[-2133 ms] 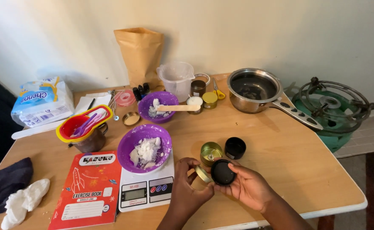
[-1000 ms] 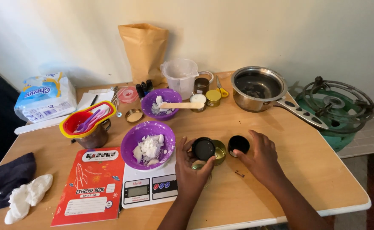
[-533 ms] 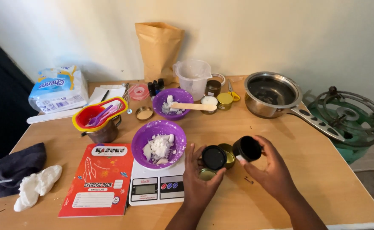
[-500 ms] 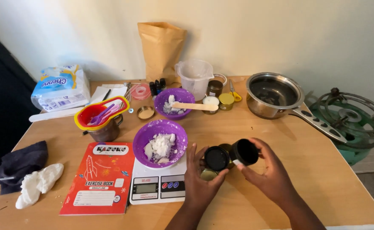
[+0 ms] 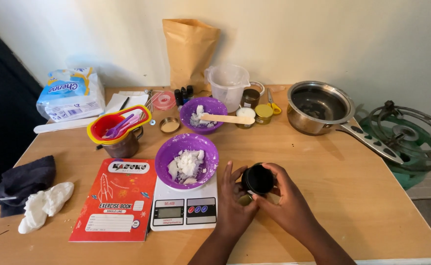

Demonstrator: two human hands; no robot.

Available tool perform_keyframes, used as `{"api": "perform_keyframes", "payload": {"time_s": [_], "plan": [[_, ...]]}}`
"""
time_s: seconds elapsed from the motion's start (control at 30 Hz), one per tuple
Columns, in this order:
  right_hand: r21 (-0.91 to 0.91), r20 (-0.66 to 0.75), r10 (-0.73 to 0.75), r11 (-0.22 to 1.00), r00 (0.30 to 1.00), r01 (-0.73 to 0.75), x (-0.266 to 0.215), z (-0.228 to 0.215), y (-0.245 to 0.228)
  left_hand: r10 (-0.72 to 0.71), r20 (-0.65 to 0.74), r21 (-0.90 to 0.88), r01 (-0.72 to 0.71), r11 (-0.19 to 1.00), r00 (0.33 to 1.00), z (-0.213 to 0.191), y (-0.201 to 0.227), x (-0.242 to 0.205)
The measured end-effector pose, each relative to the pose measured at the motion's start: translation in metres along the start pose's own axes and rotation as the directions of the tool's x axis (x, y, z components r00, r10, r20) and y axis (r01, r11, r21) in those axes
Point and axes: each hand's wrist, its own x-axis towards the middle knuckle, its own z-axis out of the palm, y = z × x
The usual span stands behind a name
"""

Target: The person writes notes in a notebook and then opens and closes several small ingredient containers on a workbench to inspect them.

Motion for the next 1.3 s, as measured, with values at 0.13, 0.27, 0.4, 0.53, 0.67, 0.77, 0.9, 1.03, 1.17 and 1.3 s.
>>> {"api": "perform_keyframes", "payload": {"time_s": [0.13, 0.27, 0.4, 0.53, 0.67, 0.77, 0.9, 1.03, 1.17, 1.3], "plan": [[0.033, 0.012, -0.008, 0.999, 1.0, 0.007, 0.001, 0.0, 0.009, 0.094, 0.089, -0.035, -0.091, 0.995, 0.992, 0.001, -0.007, -0.001], [-0.029, -0.063, -0.014, 0.999, 0.998, 0.012, 0.008, -0.014, 0.015, 0.172, 0.136, 0.076, -0.183, 0.98, 0.976, 0.001, -0.002, -0.002], [0.012, -0.225, 0.056, 0.998, 0.973, -0.054, 0.023, -0.05, 0.022, 0.294, 0.025, 0.346, -0.284, 0.894, 0.956, -0.003, -0.002, -0.002], [-0.215, -0.098, 0.287, 0.929, 0.953, -0.302, 0.036, -0.069, 0.037, 0.439, 0.014, 0.554, -0.373, 0.744, 0.898, -0.006, 0.0, 0.0], [-0.309, -0.002, 0.253, 0.92, 0.967, -0.241, 0.04, -0.067, 0.047, 0.483, 0.047, 0.576, -0.419, 0.702, 0.874, -0.005, -0.001, 0.0], [-0.312, 0.013, 0.25, 0.921, 0.968, -0.234, 0.04, -0.064, 0.048, 0.447, 0.049, 0.583, -0.389, 0.714, 0.893, -0.005, 0.002, -0.001], [-0.236, -0.01, 0.254, 0.939, 0.967, -0.249, 0.039, -0.06, 0.05, 0.442, 0.069, 0.584, -0.396, 0.709, 0.894, -0.007, 0.004, 0.0], [-0.437, -0.156, -0.479, 0.818, 0.864, 0.374, 0.035, -0.071, 0.102, 0.478, 0.208, 0.617, -0.494, 0.613, 0.853, -0.005, 0.005, 0.002], [-0.328, -0.036, -0.465, 0.841, 0.885, 0.429, 0.018, -0.062, 0.087, 0.494, 0.282, 0.613, -0.551, 0.567, 0.822, -0.003, 0.008, 0.007], [-0.455, 0.23, -0.326, 0.797, 0.917, 0.397, 0.016, -0.045, 0.085, 0.384, 0.307, 0.662, -0.485, 0.572, 0.871, -0.005, -0.012, 0.004]]}}
